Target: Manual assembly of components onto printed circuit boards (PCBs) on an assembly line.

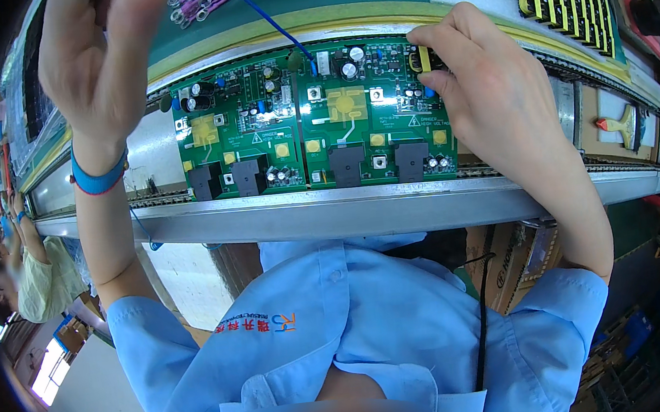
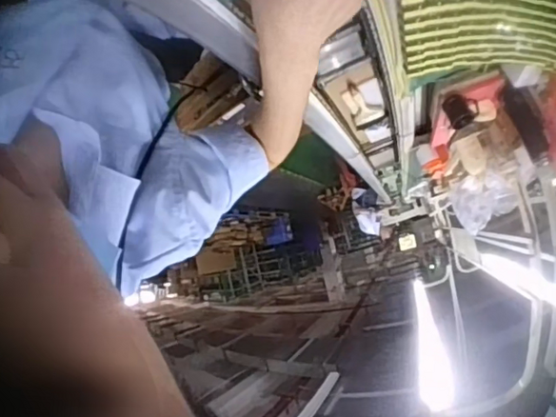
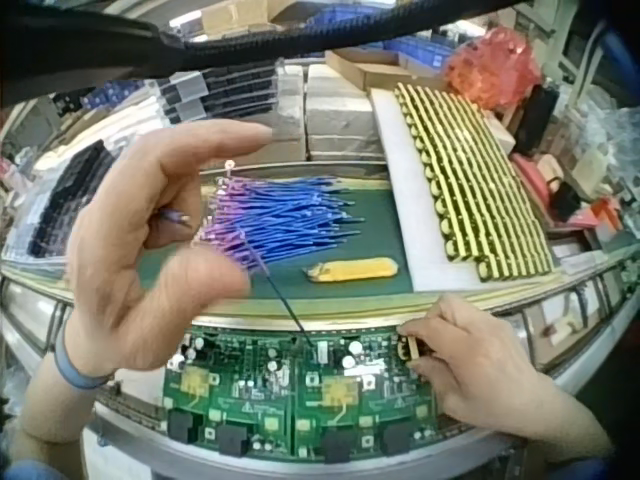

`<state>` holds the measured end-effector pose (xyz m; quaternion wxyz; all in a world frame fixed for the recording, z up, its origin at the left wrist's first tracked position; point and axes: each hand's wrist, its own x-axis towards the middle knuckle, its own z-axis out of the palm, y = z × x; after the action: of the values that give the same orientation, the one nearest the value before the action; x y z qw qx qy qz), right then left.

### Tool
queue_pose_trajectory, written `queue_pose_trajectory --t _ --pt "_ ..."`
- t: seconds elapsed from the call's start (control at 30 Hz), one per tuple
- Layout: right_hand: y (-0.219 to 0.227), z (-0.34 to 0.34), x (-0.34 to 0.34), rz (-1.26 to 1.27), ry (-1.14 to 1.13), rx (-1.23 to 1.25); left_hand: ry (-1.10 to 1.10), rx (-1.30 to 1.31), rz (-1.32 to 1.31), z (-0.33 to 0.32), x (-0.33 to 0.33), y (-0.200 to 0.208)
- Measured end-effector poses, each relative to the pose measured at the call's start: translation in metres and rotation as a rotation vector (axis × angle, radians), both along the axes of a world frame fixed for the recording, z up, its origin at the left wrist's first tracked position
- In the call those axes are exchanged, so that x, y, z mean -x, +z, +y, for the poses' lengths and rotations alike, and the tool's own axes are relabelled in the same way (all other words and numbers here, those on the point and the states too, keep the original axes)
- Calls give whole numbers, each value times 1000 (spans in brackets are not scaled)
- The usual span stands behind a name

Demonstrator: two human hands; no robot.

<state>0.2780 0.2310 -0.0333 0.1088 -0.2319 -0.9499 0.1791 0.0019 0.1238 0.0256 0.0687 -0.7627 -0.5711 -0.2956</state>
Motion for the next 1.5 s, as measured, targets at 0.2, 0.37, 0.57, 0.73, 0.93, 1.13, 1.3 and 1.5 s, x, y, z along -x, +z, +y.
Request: queue_pose_trajectory --t 0.2,0.37,0.57,0.73,0.93,1.13,1.3,1.5 --pt "1 -1 1 -21 -4 15 47 -3 -411 -14 4 -24" --pt "4 -1 -2 -31 -35 61 136 153 -95 -25 21 -15" --pt "2 -1 -1 -15 -68 66 256 287 -193 -37 26 -24" --pt "5 -2 0 -22 -93 96 272 280 -217 -43 32 -22" --pt "11 -5 7 -122 -119 63 286 294 -184 -50 44 -27" --pt "20 2 4 -134 -107 108 190 311 -8 -53 55 -24" --pt "22 -8 11 -120 -60 89 -352 -307 -197 -53 85 -83" --pt "23 9 13 -204 -22 120 -133 -39 172 -59 65 -54"
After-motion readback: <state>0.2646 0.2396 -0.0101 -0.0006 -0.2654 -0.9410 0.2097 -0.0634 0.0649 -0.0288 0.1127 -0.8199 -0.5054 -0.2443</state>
